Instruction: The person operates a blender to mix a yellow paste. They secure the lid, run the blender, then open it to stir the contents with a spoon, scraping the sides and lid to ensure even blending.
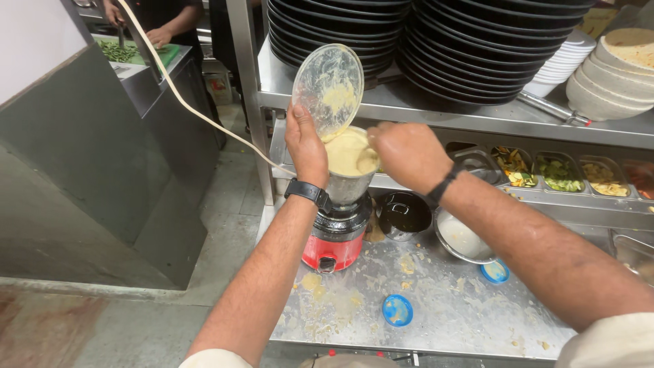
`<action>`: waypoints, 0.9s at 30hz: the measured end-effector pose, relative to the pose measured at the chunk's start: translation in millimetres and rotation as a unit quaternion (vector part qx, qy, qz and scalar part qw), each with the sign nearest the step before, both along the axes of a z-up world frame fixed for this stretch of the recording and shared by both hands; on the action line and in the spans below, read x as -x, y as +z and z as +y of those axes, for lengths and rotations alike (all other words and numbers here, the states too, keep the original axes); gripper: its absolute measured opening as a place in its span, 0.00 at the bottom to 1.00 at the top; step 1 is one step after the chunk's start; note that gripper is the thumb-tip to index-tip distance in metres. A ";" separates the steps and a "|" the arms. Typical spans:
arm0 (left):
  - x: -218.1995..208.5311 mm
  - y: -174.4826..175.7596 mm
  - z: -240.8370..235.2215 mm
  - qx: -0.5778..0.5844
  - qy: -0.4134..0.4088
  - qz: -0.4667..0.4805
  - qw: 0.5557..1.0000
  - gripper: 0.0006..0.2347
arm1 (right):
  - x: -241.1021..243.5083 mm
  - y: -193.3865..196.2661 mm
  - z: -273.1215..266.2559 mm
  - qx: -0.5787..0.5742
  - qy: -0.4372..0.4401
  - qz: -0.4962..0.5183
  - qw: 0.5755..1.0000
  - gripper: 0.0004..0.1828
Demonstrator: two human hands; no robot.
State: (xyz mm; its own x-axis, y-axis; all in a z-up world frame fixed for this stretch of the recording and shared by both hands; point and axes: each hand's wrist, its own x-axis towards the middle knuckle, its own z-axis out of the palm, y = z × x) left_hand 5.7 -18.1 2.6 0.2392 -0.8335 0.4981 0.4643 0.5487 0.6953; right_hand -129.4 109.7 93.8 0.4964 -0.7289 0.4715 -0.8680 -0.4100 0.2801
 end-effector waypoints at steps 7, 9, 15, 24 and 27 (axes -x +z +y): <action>1.5 -0.4 -1.1 -0.017 -0.004 0.036 0.999 0.24 | 2.8 -3.4 -2.4 -0.008 0.032 0.049 0.998 0.04; 1.0 -1.5 -0.4 -0.012 -0.011 0.045 0.999 0.23 | 4.4 -3.7 -5.9 0.024 0.037 0.012 0.999 0.04; 1.4 -0.3 -1.5 -0.014 0.024 0.010 1.000 0.24 | 13.3 0.1 -11.1 -0.013 0.056 0.091 0.994 0.03; 0.9 1.9 2.5 0.006 0.032 -0.010 0.999 0.25 | 16.7 10.0 -15.4 -0.005 0.077 0.094 0.993 0.01; 3.5 -0.7 4.8 -0.006 0.026 -0.012 1.000 0.25 | 18.7 10.4 -13.5 0.021 0.082 0.067 0.994 0.07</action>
